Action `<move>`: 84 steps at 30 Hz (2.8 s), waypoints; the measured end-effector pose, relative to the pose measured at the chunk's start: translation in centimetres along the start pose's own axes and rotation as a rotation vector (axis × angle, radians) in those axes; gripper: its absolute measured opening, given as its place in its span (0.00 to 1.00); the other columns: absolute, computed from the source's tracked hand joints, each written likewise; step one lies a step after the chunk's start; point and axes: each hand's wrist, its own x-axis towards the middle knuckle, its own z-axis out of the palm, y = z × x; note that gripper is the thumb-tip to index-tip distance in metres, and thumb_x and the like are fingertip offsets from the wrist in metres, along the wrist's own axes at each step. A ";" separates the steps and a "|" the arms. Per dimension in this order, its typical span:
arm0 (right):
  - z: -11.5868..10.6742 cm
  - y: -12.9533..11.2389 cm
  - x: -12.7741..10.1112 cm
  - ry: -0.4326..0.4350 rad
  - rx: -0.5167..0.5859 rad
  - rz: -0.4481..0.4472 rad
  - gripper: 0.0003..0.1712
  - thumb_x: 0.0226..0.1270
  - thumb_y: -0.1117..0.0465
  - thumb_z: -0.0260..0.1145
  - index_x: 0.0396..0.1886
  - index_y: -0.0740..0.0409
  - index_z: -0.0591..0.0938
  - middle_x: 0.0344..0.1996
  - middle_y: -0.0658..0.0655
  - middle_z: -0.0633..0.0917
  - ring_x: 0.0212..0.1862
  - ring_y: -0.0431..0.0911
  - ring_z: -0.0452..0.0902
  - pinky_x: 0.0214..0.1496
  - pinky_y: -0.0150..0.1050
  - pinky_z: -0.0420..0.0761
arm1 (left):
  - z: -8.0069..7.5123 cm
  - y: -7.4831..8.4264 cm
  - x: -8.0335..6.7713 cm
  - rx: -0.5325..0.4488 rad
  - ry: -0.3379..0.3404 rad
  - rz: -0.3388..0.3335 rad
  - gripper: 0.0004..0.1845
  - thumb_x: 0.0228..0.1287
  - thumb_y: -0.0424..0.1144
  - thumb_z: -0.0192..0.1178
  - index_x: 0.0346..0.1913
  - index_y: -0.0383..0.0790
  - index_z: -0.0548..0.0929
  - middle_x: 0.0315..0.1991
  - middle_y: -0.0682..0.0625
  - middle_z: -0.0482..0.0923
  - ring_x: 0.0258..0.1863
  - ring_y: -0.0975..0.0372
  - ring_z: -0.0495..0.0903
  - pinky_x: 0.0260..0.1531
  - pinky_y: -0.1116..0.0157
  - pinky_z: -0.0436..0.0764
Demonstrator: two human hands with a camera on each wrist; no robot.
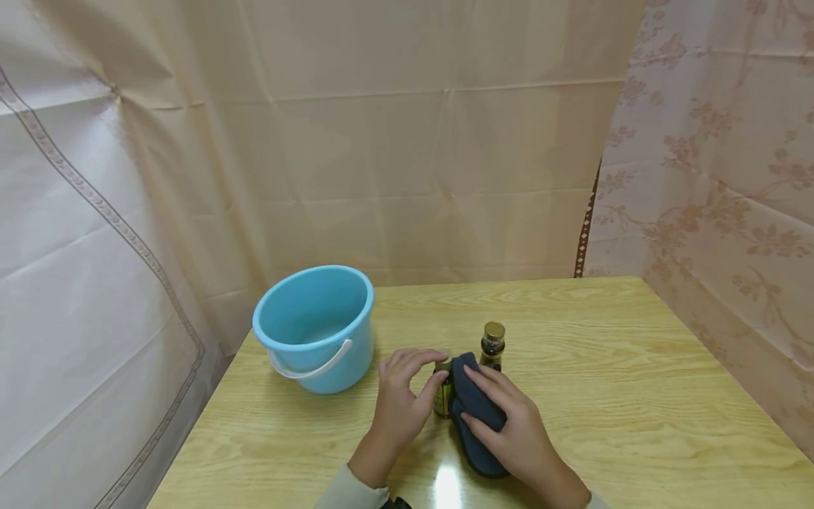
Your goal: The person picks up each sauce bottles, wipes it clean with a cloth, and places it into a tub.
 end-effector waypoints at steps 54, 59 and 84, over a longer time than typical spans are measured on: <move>0.3 0.6 0.0 -0.230 -0.021 0.233 0.40 0.58 0.61 0.81 0.71 0.40 0.79 0.68 0.54 0.79 0.68 0.57 0.76 0.63 0.58 0.79 | 0.0 0.1 0.0 -0.016 0.000 -0.050 0.13 0.69 0.45 0.69 0.55 0.58 0.88 0.53 0.63 0.85 0.55 0.63 0.79 0.51 0.54 0.66; 0.3 0.7 -0.1 -0.155 -0.024 0.147 0.42 0.56 0.62 0.82 0.71 0.38 0.78 0.68 0.52 0.79 0.67 0.56 0.78 0.61 0.56 0.81 | 0.0 0.2 0.1 -0.003 -0.002 -0.034 0.13 0.69 0.44 0.69 0.54 0.54 0.88 0.53 0.62 0.86 0.53 0.63 0.79 0.50 0.54 0.66; 0.4 0.6 0.1 -0.092 0.003 0.057 0.44 0.55 0.62 0.83 0.72 0.41 0.77 0.69 0.54 0.78 0.67 0.56 0.78 0.59 0.55 0.82 | 0.1 -0.2 0.0 0.010 -0.007 0.001 0.14 0.70 0.42 0.68 0.56 0.52 0.88 0.55 0.62 0.86 0.52 0.64 0.80 0.50 0.53 0.66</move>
